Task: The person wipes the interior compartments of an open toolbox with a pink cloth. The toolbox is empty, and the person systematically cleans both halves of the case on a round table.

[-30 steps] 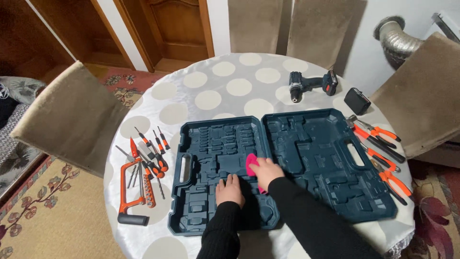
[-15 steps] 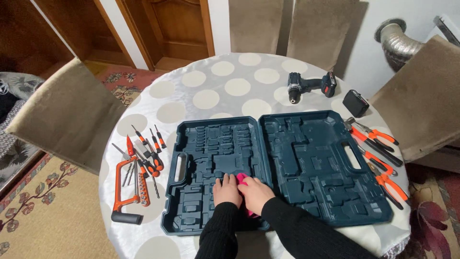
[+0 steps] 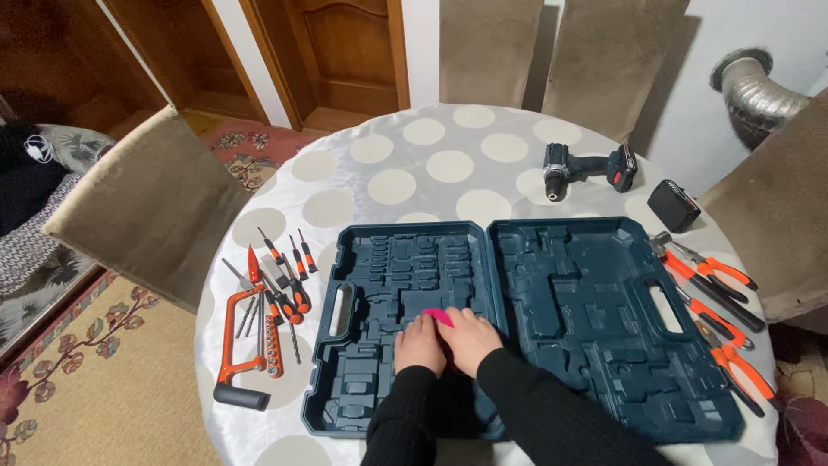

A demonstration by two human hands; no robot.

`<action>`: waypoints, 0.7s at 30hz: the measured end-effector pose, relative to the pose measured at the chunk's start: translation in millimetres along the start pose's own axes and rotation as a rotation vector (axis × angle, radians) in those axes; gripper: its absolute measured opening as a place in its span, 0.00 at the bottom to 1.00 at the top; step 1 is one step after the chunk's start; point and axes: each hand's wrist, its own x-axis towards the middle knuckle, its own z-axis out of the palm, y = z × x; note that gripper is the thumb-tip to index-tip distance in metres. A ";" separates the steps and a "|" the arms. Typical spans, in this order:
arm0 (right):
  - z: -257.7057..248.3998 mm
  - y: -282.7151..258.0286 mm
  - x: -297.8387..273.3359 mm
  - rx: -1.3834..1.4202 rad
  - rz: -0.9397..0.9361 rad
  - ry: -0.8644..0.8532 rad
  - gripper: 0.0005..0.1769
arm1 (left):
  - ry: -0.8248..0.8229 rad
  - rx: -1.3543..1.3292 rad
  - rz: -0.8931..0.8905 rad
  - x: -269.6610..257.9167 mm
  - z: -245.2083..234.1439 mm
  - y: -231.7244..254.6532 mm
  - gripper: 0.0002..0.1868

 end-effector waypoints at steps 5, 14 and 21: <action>17.7 43.6 13.8 -0.089 0.082 0.002 0.32 | 0.008 -0.012 0.058 13.8 14.1 10.8 0.35; -10.6 115.0 85.6 -0.152 0.197 0.110 0.25 | 0.039 -0.056 0.169 26.3 -20.9 57.8 0.35; 8.7 149.2 147.8 -0.399 0.125 0.208 0.17 | 0.262 0.016 0.233 84.8 56.5 49.5 0.40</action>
